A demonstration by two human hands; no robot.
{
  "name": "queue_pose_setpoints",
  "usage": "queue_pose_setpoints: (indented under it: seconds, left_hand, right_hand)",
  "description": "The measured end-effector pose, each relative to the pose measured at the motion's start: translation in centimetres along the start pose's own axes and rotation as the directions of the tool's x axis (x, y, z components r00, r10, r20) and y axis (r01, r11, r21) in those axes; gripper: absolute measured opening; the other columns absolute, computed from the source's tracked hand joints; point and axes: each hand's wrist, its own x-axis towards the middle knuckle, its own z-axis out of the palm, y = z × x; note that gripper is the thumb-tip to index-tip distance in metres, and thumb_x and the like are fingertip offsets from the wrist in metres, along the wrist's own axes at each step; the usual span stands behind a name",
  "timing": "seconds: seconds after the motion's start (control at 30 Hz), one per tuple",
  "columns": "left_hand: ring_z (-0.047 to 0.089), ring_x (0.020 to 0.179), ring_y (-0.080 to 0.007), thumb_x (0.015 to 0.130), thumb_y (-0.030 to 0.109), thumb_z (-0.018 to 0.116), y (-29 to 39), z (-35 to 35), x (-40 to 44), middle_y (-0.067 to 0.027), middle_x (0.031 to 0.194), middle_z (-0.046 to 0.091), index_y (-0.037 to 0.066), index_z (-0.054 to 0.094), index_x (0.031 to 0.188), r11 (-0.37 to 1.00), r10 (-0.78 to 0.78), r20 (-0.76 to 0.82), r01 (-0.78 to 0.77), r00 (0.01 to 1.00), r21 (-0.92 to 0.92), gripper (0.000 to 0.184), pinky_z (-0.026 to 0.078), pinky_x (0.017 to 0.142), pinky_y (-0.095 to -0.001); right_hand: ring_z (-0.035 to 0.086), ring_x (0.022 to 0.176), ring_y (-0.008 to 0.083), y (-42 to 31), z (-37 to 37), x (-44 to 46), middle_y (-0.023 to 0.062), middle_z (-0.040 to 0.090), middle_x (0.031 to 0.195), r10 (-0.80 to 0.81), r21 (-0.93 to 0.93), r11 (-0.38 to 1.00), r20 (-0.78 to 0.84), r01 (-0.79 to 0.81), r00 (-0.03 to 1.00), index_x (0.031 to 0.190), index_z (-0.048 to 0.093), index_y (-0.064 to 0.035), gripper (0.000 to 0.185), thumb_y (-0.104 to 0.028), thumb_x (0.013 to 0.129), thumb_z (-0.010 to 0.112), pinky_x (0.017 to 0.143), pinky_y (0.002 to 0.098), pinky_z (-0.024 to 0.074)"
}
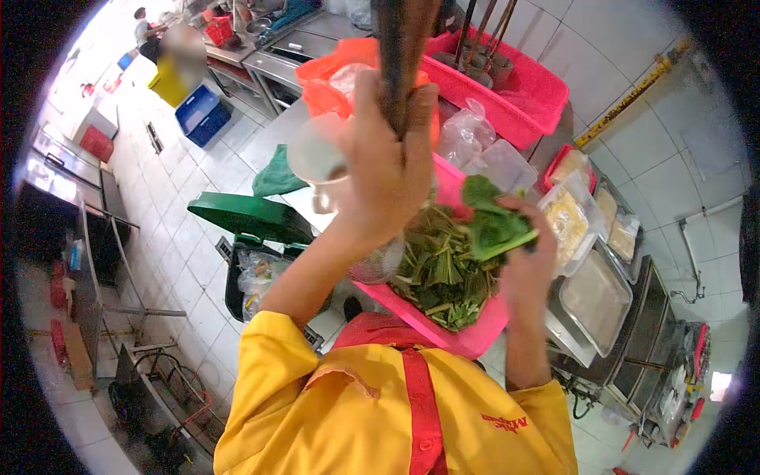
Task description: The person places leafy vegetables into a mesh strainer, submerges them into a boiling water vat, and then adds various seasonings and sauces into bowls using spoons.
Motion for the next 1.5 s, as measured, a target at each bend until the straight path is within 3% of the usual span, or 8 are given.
queue_pose_setpoints:
  seconds: [0.2, 0.5, 0.63, 0.73, 0.87, 0.97, 1.23, 1.5]
  left_hand:
    - [0.056, 0.055, -0.0358, 0.085, 0.011, 0.055, 0.7, 2.8, 0.2, -0.0182, 0.066, 0.054, -0.001, 0.041, 0.098, 0.985, 0.099, 0.117, -0.115, 0.988, 0.131, 0.023, 0.041, 0.045, -0.0382]
    - [0.057, 0.054, -0.0345, 0.084, 0.009, 0.056, -0.7, 3.6, -1.7, -0.0177, 0.067, 0.055, -0.001, 0.041, 0.099, 0.978, 0.183, 0.246, -0.203, 0.952, 0.057, 0.023, 0.041, 0.046, -0.0382]
    - [0.051, 0.048, -0.0252, 0.086, 0.009, 0.053, -3.5, 1.8, -0.3, -0.0111, 0.064, 0.053, -0.001, 0.042, 0.101, 0.913, 0.365, 0.126, -0.382, 0.922, 0.147, 0.021, 0.04, 0.047, -0.0329]
    - [0.044, 0.063, -0.0074, 0.086, 0.011, 0.053, -3.9, 0.3, -0.2, 0.0004, 0.071, 0.047, 0.003, 0.046, 0.091, 0.996, -0.005, 0.04, 0.008, 0.999, -0.088, 0.011, 0.037, 0.056, -0.0223]
    - [0.044, 0.062, -0.0065, 0.088, 0.012, 0.052, -3.2, -0.9, 0.0, 0.0006, 0.068, 0.046, 0.004, 0.046, 0.091, 0.996, 0.008, -0.02, -0.01, 1.0, -0.091, 0.011, 0.037, 0.056, -0.0198]
    - [0.045, 0.062, -0.0069, 0.088, 0.014, 0.051, -3.5, -0.3, -1.3, 0.0, 0.069, 0.046, 0.003, 0.044, 0.093, 0.995, 0.089, -0.078, -0.086, 0.993, 0.04, 0.014, 0.038, 0.056, -0.0208]
    - [0.048, 0.067, -0.0127, 0.089, 0.021, 0.05, -2.6, -0.3, -2.1, -0.0058, 0.077, 0.049, -0.001, 0.043, 0.099, 0.981, 0.108, 0.047, -0.114, 0.993, 0.155, 0.025, 0.04, 0.06, -0.025]
    - [0.048, 0.068, -0.0126, 0.089, 0.021, 0.05, -2.4, -0.3, -2.6, -0.0054, 0.077, 0.049, -0.002, 0.043, 0.099, 0.995, 0.054, 0.059, -0.058, 0.997, 0.079, 0.026, 0.041, 0.061, -0.0245]
  right_hand:
    - [0.049, 0.106, 0.036, 1.7, 8.5, -4.2, 0.0207, 0.052, 0.113, -0.337, -0.352, 0.829, 0.306, 0.435, 0.89, 0.103, 0.057, -0.0039, 0.035, -0.002, 0.069, 0.051, 0.092, 0.0383, 0.0392]
    - [0.056, 0.089, 0.0352, 1.7, 8.6, 0.1, 0.0203, 0.06, 0.092, -0.018, -0.296, 0.839, 0.824, 0.457, 0.566, 0.103, 0.057, -0.002, 0.029, -0.008, 0.075, 0.052, 0.077, 0.0406, 0.0454]
    - [0.059, 0.09, 0.0303, -1.9, 2.8, 1.4, 0.0217, 0.06, 0.096, -0.079, -0.276, 0.863, 0.754, 0.423, 0.652, 0.104, 0.056, 0.0008, 0.033, -0.017, 0.077, 0.058, 0.077, 0.0402, 0.0455]
    - [0.059, 0.091, 0.033, 1.2, -1.1, 1.8, 0.0271, 0.058, 0.093, 0.29, -0.451, 0.891, 0.654, 0.052, 0.699, 0.104, 0.057, 0.0013, 0.033, -0.02, 0.08, 0.054, 0.075, 0.0424, 0.0481]
    - [0.055, 0.099, 0.0343, 12.6, -0.8, -4.1, 0.0305, 0.052, 0.107, 0.196, -0.695, 0.671, 0.504, 0.261, 0.841, 0.112, 0.056, -0.0048, 0.037, -0.025, 0.081, 0.056, 0.074, 0.0422, 0.0495]
    - [0.047, 0.112, 0.0314, 10.0, 3.0, -6.3, 0.0257, 0.04, 0.127, 0.529, -0.949, 0.31, 0.218, 0.053, 0.82, 0.126, 0.044, -0.0109, 0.057, -0.019, 0.073, 0.064, 0.084, 0.0413, 0.0468]
    - [0.052, 0.095, 0.0377, 12.5, -4.8, -3.6, 0.0233, 0.046, 0.116, 0.343, -0.678, 0.734, 0.43, 0.048, 0.835, 0.117, 0.051, -0.0054, 0.047, -0.013, 0.072, 0.061, 0.088, 0.038, 0.0417]
    - [0.05, 0.098, 0.0466, 14.3, 2.2, -9.2, 0.0397, 0.033, 0.119, 0.48, -0.957, 0.265, 0.237, 0.117, 0.845, 0.135, 0.026, -0.0016, 0.071, -0.004, 0.071, 0.057, 0.083, 0.0475, 0.0453]
